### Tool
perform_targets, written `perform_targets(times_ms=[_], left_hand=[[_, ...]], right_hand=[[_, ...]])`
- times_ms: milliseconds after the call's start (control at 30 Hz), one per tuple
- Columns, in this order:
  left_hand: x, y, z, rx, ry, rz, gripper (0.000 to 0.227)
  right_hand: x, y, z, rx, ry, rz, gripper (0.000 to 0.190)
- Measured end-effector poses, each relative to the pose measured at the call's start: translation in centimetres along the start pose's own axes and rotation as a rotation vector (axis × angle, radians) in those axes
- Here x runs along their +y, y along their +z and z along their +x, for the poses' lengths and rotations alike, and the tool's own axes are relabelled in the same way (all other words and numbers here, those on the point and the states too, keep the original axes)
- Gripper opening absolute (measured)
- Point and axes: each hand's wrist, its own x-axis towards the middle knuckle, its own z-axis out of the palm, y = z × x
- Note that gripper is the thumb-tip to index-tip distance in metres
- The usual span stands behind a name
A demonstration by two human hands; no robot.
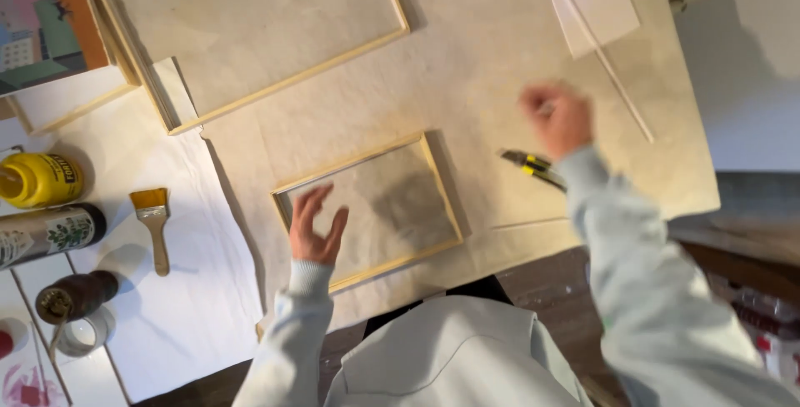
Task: Measuring and cutting thin wooden or plastic strips for a picture frame using a utility knife.
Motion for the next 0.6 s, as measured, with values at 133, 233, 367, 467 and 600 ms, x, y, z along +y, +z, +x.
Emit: perform_targets(times_ms=[133,233,367,467,600], left_hand=[[3.9,1.1,-5.2,0.067,-0.122,-0.097,0.04],[6.4,3.0,-8.0,0.063,-0.289,-0.281,0.036],[7.7,5.6,-9.5,0.104,-0.441,-0.362,0.033],[10.1,7.1,-8.5,0.081,-0.531,-0.44,0.034],[10.0,10.3,-5.4,0.042,-0.479,-0.807,0.047]], right_hand=[[13.2,1.8,12.4,0.132,-0.022,-0.249,0.022],[13.4,1.4,16.0,0.134,-0.01,-0.234,0.018],[13.3,1.8,17.0,0.098,0.044,-0.202,0.01],[14.0,0.4,16.4,0.097,0.012,-0.092,0.007],[12.2,-6.4,12.6,0.009,-0.231,0.306,0.012]])
